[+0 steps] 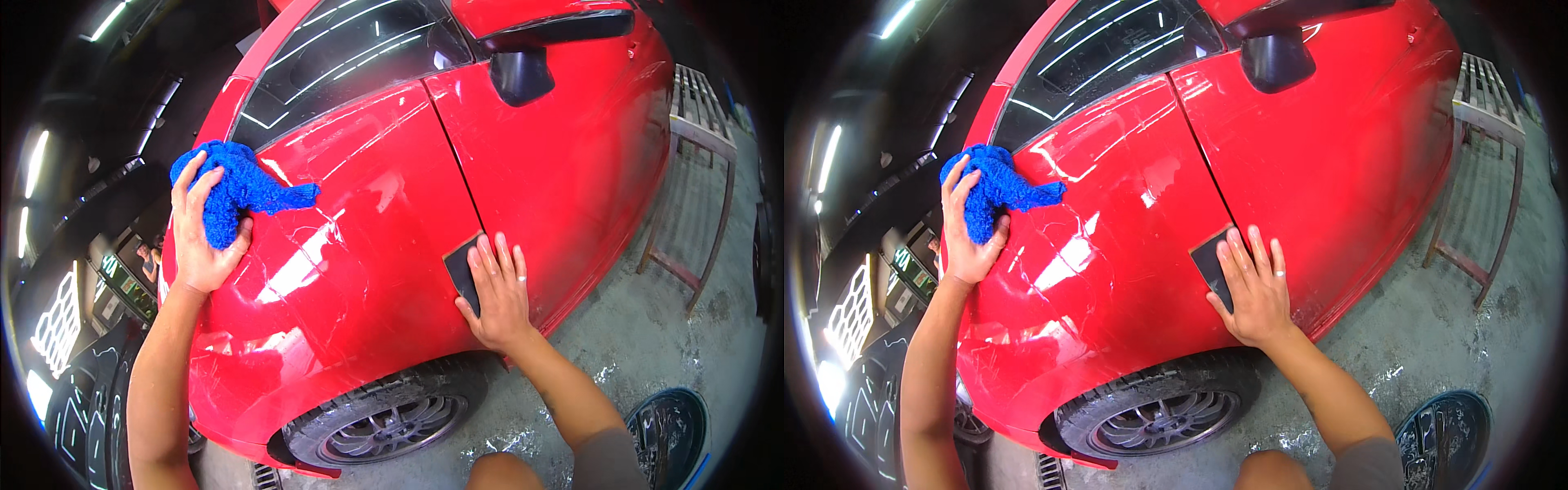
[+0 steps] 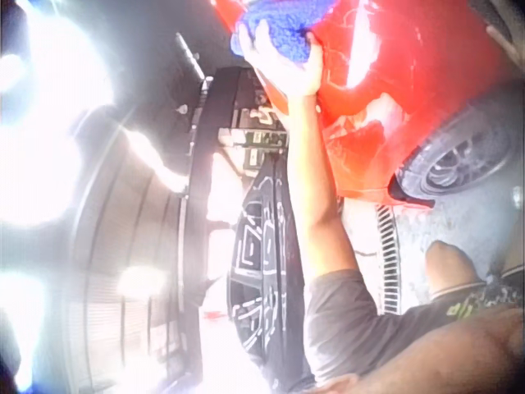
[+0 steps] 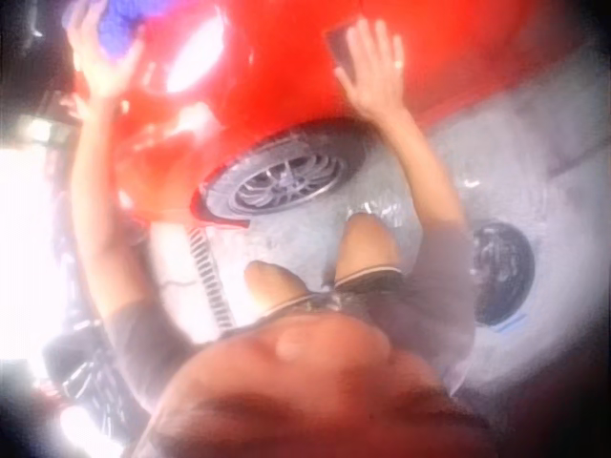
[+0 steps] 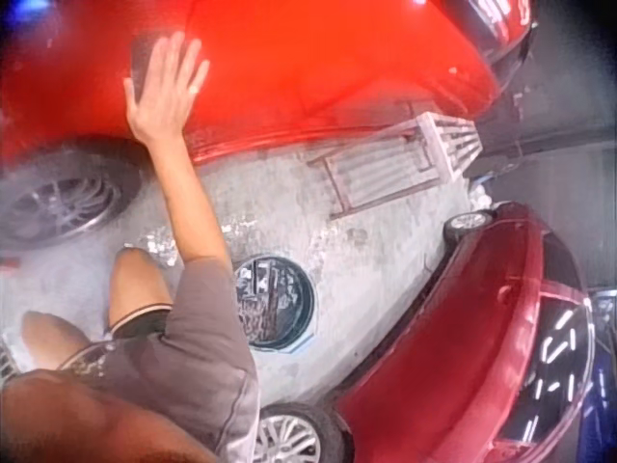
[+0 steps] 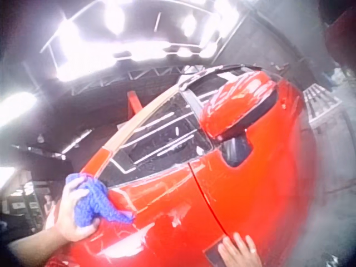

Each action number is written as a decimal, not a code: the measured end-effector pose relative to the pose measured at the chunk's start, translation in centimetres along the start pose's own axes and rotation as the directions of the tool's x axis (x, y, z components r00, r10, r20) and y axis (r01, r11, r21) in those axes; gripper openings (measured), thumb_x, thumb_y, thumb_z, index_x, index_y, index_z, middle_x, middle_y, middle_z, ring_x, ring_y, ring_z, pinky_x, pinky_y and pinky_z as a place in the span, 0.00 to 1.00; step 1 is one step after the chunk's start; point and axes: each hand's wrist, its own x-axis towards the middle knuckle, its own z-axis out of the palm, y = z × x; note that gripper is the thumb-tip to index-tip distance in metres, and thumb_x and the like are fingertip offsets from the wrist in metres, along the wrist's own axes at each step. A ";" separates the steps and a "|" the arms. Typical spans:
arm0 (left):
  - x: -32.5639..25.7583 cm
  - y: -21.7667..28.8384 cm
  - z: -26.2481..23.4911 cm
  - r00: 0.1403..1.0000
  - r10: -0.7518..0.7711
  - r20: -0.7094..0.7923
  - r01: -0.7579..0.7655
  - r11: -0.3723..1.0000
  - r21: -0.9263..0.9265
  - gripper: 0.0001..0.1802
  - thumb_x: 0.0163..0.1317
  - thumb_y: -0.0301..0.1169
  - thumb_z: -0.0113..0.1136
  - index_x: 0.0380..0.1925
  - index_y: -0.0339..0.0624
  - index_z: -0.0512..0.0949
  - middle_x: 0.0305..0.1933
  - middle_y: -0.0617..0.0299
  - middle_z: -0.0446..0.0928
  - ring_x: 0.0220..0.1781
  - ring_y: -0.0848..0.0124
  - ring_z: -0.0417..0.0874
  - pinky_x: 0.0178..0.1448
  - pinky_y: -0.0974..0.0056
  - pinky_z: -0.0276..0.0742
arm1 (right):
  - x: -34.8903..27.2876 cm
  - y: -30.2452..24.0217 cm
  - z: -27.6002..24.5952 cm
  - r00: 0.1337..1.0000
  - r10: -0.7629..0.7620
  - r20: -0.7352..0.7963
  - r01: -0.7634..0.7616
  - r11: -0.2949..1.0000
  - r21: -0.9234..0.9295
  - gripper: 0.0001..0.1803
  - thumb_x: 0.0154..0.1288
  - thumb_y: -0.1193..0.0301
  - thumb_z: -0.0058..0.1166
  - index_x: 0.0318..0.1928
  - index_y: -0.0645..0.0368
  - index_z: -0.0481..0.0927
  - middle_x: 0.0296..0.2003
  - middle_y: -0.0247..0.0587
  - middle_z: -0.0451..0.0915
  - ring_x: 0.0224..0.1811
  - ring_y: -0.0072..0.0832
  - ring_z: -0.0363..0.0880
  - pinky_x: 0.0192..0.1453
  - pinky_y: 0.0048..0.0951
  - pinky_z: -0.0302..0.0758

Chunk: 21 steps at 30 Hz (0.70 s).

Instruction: The person scrubs the front fender of a red car with a small sponge and wipes the surface with a blue microfiber cloth. The person repeatedly dips the sponge into a bucket of water and continues cleaning the same panel area.

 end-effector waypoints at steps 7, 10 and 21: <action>-0.2 -0.8 -0.3 1.000 0.004 0.008 -0.003 1.000 -0.026 0.43 0.56 0.34 0.77 0.74 0.53 0.72 0.83 0.42 0.66 0.83 0.36 0.68 0.83 0.34 0.66 | 6.3 -0.6 1.0 0.999 0.010 -0.046 -0.007 0.998 0.065 0.44 0.80 0.48 0.59 0.84 0.63 0.65 0.87 0.56 0.60 0.90 0.57 0.53 0.90 0.68 0.45; -0.1 -0.6 -0.2 1.000 0.010 0.026 -0.009 1.000 -0.027 0.43 0.59 0.35 0.76 0.75 0.50 0.70 0.84 0.39 0.64 0.85 0.37 0.66 0.85 0.37 0.63 | -0.1 0.8 1.7 1.000 -0.008 0.001 0.008 0.999 0.050 0.45 0.80 0.48 0.59 0.84 0.64 0.65 0.87 0.58 0.60 0.90 0.57 0.53 0.90 0.68 0.45; 0.2 -0.1 -0.1 1.000 -0.022 -0.016 0.021 1.000 -0.020 0.43 0.54 0.35 0.81 0.72 0.57 0.74 0.83 0.44 0.66 0.81 0.36 0.71 0.80 0.33 0.71 | 2.3 -0.1 0.0 1.000 0.009 0.024 -0.012 0.993 0.116 0.40 0.82 0.52 0.58 0.83 0.63 0.67 0.85 0.56 0.63 0.89 0.58 0.56 0.90 0.66 0.48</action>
